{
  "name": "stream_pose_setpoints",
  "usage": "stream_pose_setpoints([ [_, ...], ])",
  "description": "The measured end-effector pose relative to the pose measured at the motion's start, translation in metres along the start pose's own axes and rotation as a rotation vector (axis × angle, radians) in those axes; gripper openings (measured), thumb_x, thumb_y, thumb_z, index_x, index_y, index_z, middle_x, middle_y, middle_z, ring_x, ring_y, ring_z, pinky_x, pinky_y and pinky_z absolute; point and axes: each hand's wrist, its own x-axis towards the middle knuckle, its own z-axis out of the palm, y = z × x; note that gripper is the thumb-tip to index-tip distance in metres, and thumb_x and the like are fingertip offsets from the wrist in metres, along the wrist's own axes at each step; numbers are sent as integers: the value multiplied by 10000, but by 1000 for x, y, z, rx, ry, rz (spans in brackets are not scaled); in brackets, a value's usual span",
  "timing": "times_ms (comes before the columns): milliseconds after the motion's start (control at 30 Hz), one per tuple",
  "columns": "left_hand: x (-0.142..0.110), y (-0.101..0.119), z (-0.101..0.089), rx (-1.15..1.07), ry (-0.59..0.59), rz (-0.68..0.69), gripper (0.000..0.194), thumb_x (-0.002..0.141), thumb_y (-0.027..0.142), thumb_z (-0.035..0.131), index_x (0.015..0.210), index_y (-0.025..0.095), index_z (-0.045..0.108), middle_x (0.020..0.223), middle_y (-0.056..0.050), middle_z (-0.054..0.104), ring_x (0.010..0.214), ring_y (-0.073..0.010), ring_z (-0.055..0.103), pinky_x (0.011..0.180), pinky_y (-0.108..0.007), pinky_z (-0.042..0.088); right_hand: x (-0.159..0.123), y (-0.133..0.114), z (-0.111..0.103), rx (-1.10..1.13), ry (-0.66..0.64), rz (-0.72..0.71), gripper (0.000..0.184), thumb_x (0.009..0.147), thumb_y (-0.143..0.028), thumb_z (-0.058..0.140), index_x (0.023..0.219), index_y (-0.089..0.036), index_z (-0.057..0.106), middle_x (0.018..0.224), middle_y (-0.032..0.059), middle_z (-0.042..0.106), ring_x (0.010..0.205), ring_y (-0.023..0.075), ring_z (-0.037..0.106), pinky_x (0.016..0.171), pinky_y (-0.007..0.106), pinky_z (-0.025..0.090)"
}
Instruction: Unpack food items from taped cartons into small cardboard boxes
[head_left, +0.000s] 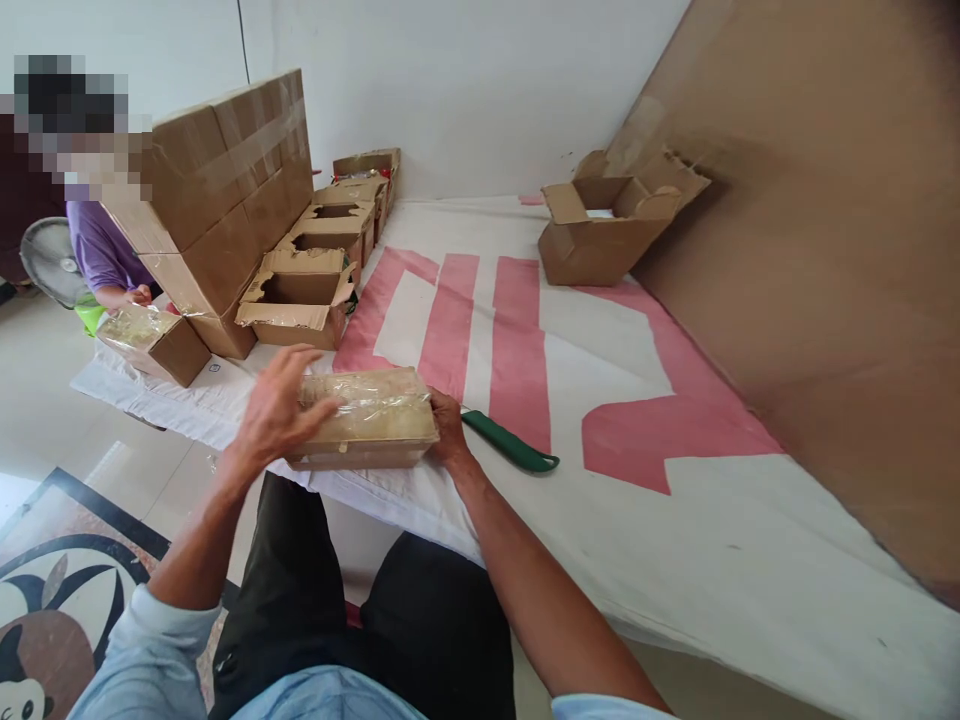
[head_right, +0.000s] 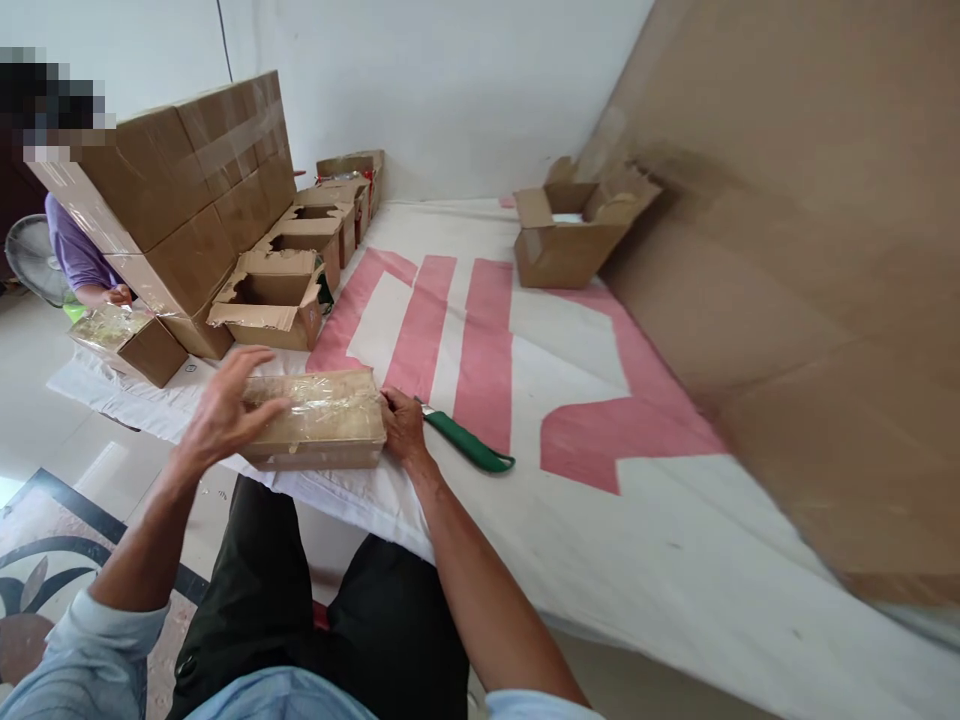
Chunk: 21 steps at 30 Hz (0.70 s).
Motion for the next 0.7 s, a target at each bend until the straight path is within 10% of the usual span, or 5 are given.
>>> stream_pose_setpoints([
  [233, -27, -62, 1, -348, 170, -264, 363, 973, 531, 701, 1130, 225, 818, 1375, -139, 803, 1251, -332, 773, 952, -449, 668, 3, -9, 3, 90, 69, 56, 376, 846, -624, 657, 752, -260, 652, 733, -7, 650, 714, 199, 548, 706, 334, 454],
  [700, -42, -63, 11, -819, 246, -421, 431, 779, 529, 984, 983, 193, 808, 1443, -184, 813, 1283, -363, 796, 1075, -473, 646, -9, -56, -15, 213, 184, 137, 584, 885, -795, 689, 965, -224, 781, 899, 57, 799, 830, 239, 724, 759, 367, 619],
])
